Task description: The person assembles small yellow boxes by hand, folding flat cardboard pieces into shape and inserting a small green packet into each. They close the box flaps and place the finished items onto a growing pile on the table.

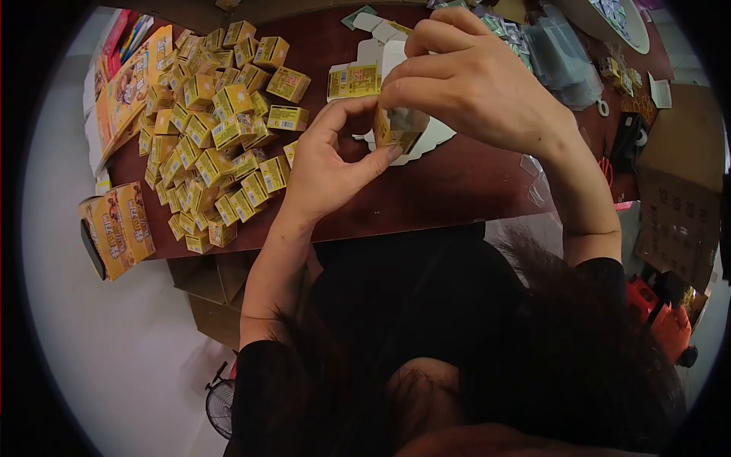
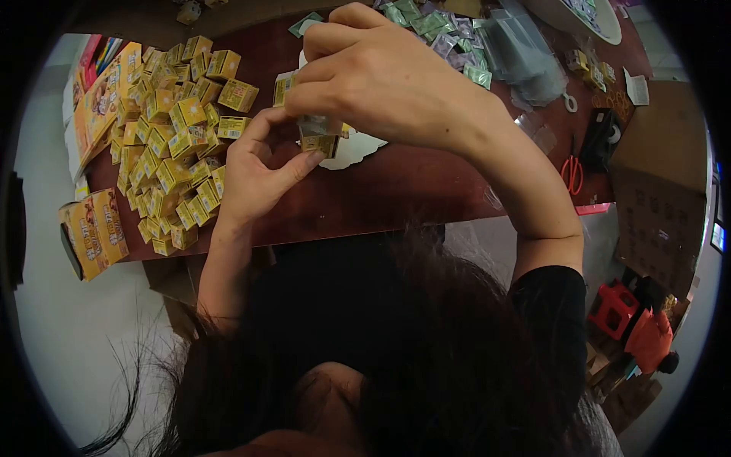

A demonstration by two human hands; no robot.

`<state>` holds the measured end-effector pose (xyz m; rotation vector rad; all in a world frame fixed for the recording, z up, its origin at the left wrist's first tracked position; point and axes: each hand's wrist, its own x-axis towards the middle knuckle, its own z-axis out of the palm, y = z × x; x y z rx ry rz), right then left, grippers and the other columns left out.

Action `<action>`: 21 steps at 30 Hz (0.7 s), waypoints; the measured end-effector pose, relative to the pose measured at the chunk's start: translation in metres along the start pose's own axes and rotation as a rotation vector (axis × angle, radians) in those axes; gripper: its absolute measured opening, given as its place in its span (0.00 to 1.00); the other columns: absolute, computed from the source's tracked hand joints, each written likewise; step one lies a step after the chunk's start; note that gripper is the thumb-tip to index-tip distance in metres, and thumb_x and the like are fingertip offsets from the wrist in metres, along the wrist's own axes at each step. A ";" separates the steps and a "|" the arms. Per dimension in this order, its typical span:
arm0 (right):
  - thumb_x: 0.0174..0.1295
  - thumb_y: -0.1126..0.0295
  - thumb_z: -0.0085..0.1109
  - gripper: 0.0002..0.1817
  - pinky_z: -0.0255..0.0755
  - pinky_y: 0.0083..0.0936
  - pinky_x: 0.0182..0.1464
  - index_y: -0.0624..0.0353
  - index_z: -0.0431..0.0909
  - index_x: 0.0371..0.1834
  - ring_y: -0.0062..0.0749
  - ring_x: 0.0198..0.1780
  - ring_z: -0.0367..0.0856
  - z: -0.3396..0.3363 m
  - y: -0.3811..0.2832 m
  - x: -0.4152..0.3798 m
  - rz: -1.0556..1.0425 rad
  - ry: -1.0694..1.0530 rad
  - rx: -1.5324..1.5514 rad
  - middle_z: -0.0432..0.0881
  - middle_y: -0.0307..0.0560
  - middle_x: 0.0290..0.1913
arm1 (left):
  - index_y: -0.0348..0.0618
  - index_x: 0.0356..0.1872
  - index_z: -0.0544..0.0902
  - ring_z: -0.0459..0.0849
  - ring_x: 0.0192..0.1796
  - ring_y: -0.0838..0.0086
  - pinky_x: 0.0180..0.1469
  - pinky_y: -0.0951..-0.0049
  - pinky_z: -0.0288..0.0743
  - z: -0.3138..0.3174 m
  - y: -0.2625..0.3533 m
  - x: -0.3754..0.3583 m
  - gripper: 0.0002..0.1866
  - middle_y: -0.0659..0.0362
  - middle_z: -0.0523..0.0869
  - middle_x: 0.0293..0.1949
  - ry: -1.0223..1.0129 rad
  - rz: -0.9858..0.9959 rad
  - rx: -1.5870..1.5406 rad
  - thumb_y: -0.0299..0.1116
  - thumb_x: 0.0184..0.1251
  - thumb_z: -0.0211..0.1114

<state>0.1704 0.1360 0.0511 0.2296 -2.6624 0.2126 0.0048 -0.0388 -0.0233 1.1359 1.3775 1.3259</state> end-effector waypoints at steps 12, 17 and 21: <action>0.54 0.59 0.76 0.22 0.71 0.39 0.68 0.55 0.83 0.51 0.42 0.64 0.79 0.004 -0.014 0.000 0.223 0.287 0.038 0.85 0.44 0.53 | 0.37 0.68 0.71 0.81 0.60 0.70 0.60 0.71 0.80 -0.006 0.010 0.002 0.35 0.54 0.80 0.58 0.068 0.214 0.213 0.19 0.59 0.75; 0.52 0.51 0.81 0.33 0.70 0.37 0.68 0.56 0.81 0.58 0.40 0.64 0.80 0.022 -0.009 -0.010 0.288 0.434 0.295 0.83 0.49 0.60 | 0.39 0.66 0.74 0.80 0.61 0.72 0.62 0.70 0.78 0.001 0.009 0.002 0.33 0.55 0.80 0.58 0.172 0.231 -0.136 0.21 0.58 0.76; 0.53 0.57 0.81 0.32 0.72 0.36 0.66 0.58 0.80 0.59 0.41 0.63 0.81 0.036 -0.021 -0.017 0.431 0.289 0.657 0.83 0.49 0.59 | 0.40 0.64 0.73 0.80 0.59 0.72 0.61 0.70 0.77 -0.008 0.000 0.002 0.31 0.54 0.78 0.59 0.117 0.387 0.079 0.23 0.61 0.76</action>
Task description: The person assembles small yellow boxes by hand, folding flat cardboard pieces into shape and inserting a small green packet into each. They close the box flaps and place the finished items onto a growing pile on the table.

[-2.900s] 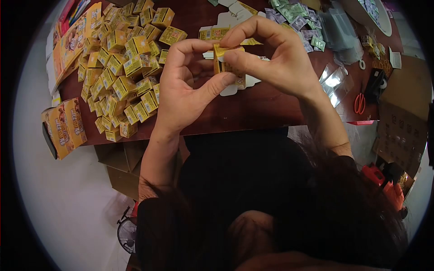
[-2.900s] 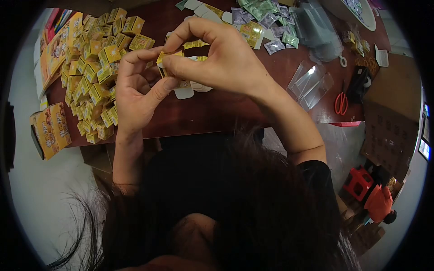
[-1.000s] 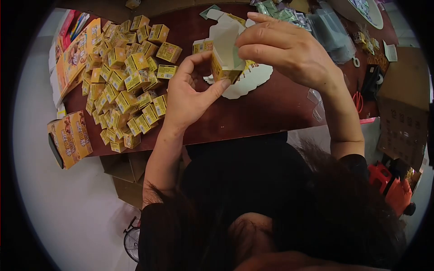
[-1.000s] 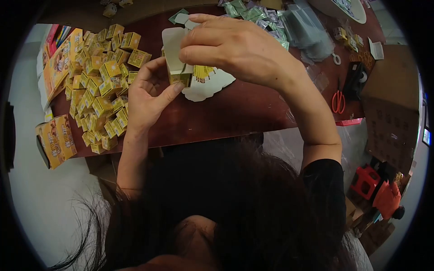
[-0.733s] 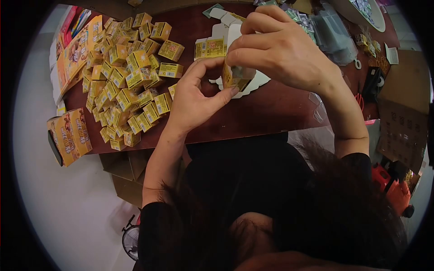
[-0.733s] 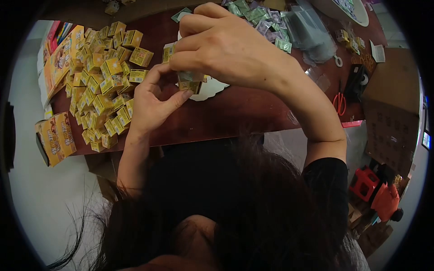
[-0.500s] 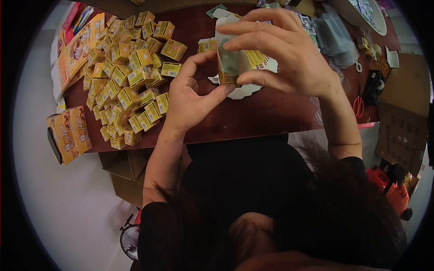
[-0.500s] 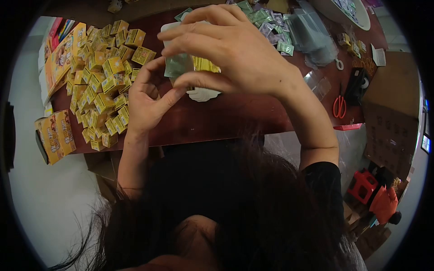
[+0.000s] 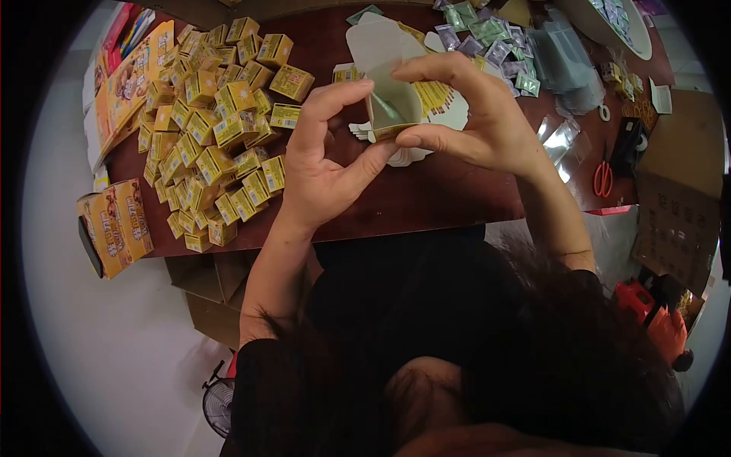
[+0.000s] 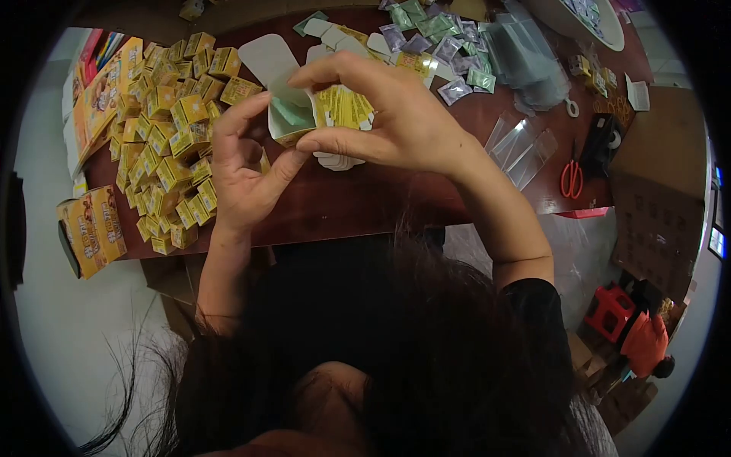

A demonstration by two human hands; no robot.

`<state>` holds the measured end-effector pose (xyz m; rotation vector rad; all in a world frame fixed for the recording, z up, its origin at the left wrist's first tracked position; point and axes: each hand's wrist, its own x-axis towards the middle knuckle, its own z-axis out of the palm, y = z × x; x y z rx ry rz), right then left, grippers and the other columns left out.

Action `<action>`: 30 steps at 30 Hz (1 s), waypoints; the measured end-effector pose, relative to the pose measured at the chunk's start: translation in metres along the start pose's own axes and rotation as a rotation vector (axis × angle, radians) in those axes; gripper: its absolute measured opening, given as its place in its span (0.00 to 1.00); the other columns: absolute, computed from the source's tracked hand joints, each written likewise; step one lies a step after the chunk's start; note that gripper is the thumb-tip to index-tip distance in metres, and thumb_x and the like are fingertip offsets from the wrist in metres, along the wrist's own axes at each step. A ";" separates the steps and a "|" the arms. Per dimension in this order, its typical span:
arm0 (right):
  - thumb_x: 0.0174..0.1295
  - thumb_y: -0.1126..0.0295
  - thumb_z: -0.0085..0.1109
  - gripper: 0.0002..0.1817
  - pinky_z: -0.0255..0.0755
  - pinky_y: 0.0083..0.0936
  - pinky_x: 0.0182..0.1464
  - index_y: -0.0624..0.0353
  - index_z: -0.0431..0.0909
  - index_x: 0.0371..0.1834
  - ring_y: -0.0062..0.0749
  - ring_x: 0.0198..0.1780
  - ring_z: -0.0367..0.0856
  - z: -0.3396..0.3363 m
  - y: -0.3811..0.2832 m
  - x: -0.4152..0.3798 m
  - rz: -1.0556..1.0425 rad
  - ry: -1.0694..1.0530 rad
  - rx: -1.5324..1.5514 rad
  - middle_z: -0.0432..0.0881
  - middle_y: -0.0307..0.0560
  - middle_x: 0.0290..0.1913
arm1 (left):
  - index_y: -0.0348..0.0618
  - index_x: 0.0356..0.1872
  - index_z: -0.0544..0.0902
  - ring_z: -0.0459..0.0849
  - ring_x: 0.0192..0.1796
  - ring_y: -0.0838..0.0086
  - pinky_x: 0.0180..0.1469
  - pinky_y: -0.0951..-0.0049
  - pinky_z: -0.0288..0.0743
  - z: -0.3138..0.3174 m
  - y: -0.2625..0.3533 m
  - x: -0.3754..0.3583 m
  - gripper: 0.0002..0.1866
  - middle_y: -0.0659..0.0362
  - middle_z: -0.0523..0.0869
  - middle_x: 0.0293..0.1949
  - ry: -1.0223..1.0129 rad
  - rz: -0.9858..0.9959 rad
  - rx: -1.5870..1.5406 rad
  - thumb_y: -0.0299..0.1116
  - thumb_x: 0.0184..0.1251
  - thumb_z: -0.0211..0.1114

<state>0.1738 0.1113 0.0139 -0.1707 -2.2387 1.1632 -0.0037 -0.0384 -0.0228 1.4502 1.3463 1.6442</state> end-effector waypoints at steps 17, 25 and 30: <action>0.61 0.70 0.74 0.16 0.74 0.40 0.68 0.62 0.76 0.45 0.44 0.62 0.82 0.019 0.013 -0.006 -0.041 0.083 0.446 0.85 0.58 0.55 | 0.40 0.61 0.66 0.86 0.51 0.72 0.47 0.76 0.83 0.008 0.022 0.005 0.33 0.51 0.79 0.60 0.054 -0.169 -0.156 0.28 0.62 0.78; 0.67 0.71 0.69 0.10 0.78 0.25 0.56 0.63 0.79 0.46 0.25 0.51 0.84 0.018 -0.020 0.007 0.351 0.086 0.427 0.85 0.44 0.50 | 0.39 0.62 0.68 0.87 0.49 0.74 0.43 0.78 0.83 0.010 0.025 0.002 0.32 0.52 0.78 0.60 0.022 -0.113 -0.041 0.27 0.62 0.78; 0.68 0.67 0.68 0.12 0.77 0.23 0.53 0.62 0.82 0.48 0.23 0.49 0.83 0.015 -0.015 0.010 0.455 0.023 0.495 0.85 0.44 0.51 | 0.40 0.63 0.71 0.86 0.49 0.74 0.46 0.78 0.83 0.008 0.020 0.001 0.28 0.52 0.77 0.62 0.037 -0.017 -0.059 0.27 0.65 0.76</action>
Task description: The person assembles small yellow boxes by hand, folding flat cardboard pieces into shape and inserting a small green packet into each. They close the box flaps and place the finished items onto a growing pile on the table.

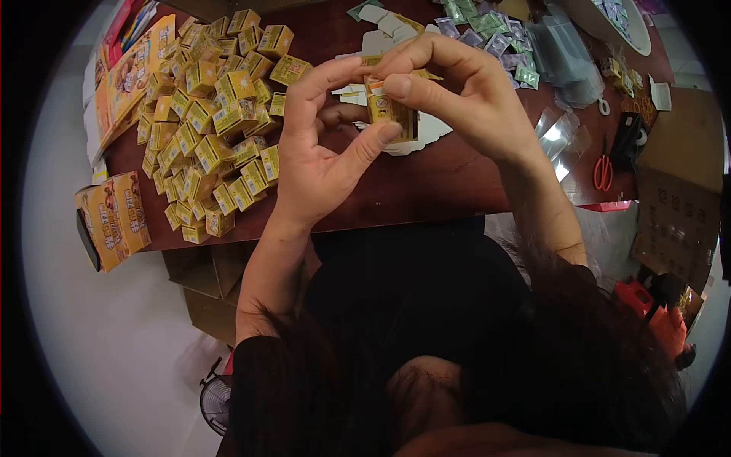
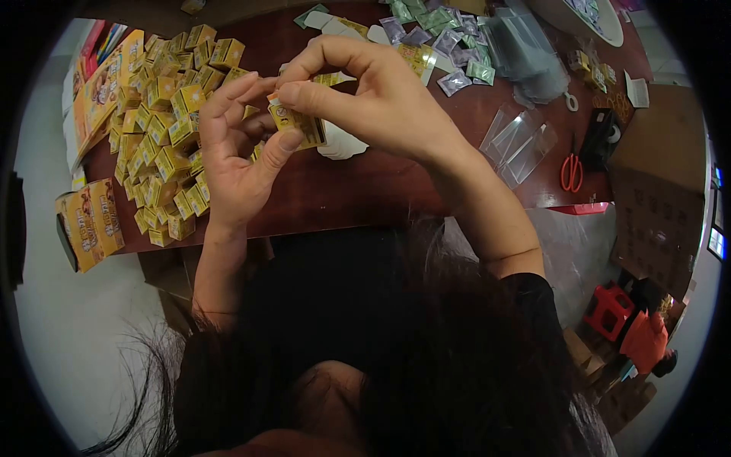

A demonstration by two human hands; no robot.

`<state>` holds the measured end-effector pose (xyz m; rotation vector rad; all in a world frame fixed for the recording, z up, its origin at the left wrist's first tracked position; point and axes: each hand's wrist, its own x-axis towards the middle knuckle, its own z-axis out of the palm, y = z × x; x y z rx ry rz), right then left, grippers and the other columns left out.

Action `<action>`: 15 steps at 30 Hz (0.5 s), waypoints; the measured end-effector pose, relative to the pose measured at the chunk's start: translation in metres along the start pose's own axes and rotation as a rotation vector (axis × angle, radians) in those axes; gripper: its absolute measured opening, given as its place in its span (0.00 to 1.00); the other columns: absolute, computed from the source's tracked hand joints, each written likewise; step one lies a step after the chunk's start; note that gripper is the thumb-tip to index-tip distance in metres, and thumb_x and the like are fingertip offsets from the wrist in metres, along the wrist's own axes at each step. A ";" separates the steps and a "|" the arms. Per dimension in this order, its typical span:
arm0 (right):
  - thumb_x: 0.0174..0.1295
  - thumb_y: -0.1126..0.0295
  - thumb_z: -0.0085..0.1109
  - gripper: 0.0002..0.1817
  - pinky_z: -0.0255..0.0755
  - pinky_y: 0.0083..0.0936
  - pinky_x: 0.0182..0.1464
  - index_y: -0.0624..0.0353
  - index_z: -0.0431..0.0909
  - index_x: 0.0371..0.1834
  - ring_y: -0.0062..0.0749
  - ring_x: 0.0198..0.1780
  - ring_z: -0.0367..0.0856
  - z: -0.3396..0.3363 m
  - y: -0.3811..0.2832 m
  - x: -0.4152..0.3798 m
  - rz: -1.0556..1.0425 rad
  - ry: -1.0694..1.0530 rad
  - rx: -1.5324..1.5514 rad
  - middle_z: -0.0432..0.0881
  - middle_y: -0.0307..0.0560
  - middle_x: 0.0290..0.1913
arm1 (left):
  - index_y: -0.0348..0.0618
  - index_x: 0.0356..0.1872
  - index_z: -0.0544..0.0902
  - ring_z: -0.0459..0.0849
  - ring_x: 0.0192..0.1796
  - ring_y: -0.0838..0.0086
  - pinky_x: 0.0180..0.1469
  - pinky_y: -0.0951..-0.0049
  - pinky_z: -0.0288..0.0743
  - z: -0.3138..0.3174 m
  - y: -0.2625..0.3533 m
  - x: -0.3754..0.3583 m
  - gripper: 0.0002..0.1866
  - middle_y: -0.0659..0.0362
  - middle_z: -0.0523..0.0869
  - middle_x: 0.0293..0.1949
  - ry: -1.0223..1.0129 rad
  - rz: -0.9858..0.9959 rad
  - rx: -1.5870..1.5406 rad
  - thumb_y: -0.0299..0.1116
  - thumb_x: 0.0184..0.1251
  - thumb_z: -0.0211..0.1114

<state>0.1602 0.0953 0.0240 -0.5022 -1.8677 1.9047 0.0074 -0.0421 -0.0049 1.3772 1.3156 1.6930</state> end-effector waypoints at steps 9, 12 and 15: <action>0.49 0.59 0.83 0.39 0.74 0.39 0.64 0.56 0.77 0.66 0.45 0.67 0.77 -0.005 0.010 -0.008 -0.499 -0.137 -0.555 0.76 0.50 0.67 | 0.42 0.61 0.73 0.85 0.52 0.74 0.49 0.76 0.83 -0.010 -0.002 -0.004 0.23 0.52 0.76 0.63 -0.019 -0.091 -0.101 0.28 0.70 0.72; 0.52 0.61 0.80 0.35 0.74 0.39 0.65 0.52 0.79 0.65 0.45 0.65 0.77 -0.006 0.015 -0.008 -0.483 -0.102 -0.533 0.79 0.47 0.62 | 0.42 0.61 0.73 0.84 0.55 0.71 0.54 0.71 0.81 -0.011 0.001 -0.003 0.25 0.52 0.77 0.64 -0.044 -0.136 -0.163 0.29 0.67 0.74; 0.53 0.64 0.79 0.33 0.75 0.37 0.64 0.54 0.79 0.64 0.44 0.64 0.78 -0.009 0.016 -0.005 -0.444 -0.114 -0.455 0.80 0.48 0.60 | 0.42 0.61 0.75 0.83 0.57 0.65 0.59 0.66 0.79 -0.021 0.007 0.007 0.28 0.52 0.78 0.63 -0.115 -0.010 0.114 0.30 0.61 0.78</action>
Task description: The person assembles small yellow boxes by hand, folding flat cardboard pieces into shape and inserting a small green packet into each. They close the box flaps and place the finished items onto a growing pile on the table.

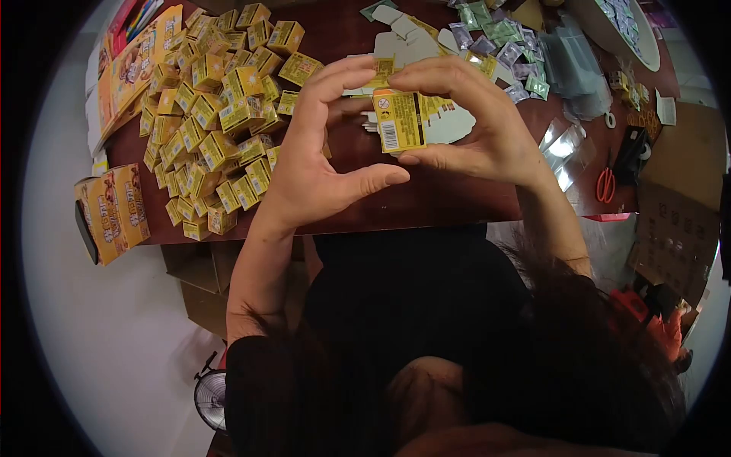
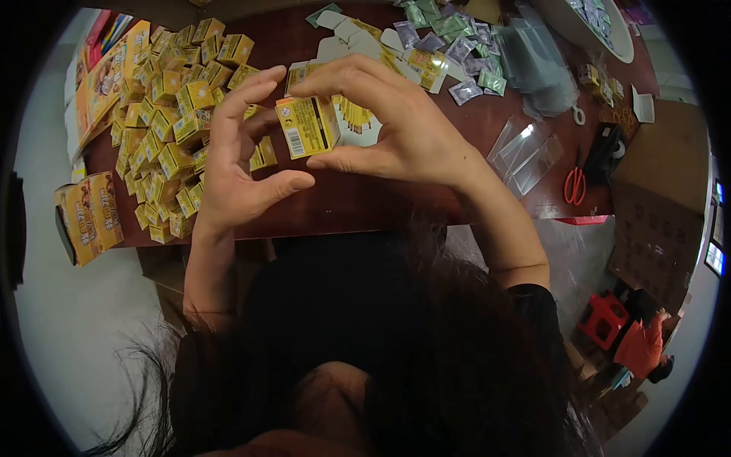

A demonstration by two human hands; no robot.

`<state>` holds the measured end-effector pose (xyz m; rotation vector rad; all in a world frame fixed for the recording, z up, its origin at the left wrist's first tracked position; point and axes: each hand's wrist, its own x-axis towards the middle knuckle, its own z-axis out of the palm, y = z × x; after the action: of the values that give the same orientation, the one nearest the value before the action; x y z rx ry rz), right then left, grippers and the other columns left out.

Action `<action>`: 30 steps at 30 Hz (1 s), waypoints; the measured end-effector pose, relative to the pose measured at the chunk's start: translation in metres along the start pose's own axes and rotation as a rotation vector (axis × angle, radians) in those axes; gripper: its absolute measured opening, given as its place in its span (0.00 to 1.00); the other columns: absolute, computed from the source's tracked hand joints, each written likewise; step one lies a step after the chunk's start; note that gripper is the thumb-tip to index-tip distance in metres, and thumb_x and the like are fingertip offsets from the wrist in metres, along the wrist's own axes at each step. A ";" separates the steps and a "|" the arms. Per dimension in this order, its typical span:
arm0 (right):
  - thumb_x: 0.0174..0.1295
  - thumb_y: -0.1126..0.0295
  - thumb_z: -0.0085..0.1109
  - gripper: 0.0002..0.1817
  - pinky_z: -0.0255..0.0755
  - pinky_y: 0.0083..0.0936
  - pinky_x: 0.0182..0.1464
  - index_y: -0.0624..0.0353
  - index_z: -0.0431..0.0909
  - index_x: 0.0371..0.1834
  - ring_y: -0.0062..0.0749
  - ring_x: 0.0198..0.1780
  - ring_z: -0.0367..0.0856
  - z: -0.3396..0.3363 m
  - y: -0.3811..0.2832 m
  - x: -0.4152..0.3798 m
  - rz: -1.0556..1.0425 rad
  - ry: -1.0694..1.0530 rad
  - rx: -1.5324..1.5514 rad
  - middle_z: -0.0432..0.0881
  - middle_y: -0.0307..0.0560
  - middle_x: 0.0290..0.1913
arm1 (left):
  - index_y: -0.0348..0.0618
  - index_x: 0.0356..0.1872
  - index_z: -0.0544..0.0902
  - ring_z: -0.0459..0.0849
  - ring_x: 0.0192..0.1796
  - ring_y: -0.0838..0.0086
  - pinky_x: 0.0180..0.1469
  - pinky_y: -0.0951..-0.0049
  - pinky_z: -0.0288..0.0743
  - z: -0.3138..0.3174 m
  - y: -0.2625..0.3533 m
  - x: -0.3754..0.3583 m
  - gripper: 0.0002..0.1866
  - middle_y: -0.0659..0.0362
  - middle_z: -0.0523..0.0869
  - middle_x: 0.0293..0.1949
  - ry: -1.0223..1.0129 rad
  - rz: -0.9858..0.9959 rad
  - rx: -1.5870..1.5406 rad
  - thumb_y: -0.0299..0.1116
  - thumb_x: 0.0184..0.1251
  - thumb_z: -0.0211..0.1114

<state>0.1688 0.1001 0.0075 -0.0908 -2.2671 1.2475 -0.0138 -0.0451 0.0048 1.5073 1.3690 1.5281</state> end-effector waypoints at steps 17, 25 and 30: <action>0.51 0.37 0.73 0.55 0.68 0.50 0.70 0.54 0.61 0.77 0.55 0.72 0.69 0.017 0.072 0.012 0.463 -0.156 -0.777 0.70 0.54 0.73 | 0.39 0.63 0.74 0.83 0.57 0.51 0.55 0.56 0.79 -0.060 -0.064 0.066 0.27 0.45 0.83 0.55 -0.011 -0.108 0.995 0.40 0.69 0.69; 0.51 0.45 0.74 0.50 0.56 0.55 0.77 0.52 0.64 0.76 0.51 0.72 0.68 0.054 0.082 0.049 0.387 -0.357 -0.864 0.77 0.53 0.66 | 0.37 0.68 0.70 0.80 0.62 0.48 0.63 0.55 0.77 -0.054 -0.092 0.077 0.31 0.36 0.82 0.56 -0.175 -0.256 1.265 0.36 0.67 0.69; 0.55 0.51 0.74 0.44 0.54 0.58 0.77 0.53 0.67 0.74 0.48 0.70 0.71 0.038 0.072 0.031 0.222 -0.211 -0.863 0.82 0.49 0.62 | 0.36 0.72 0.67 0.77 0.68 0.51 0.70 0.57 0.70 -0.046 -0.045 0.056 0.32 0.40 0.80 0.63 -0.019 0.021 1.145 0.35 0.71 0.68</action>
<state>0.1097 0.1212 -0.0531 -0.5536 -2.8842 0.2889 -0.0790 0.0082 -0.0098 2.1083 2.4026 0.6592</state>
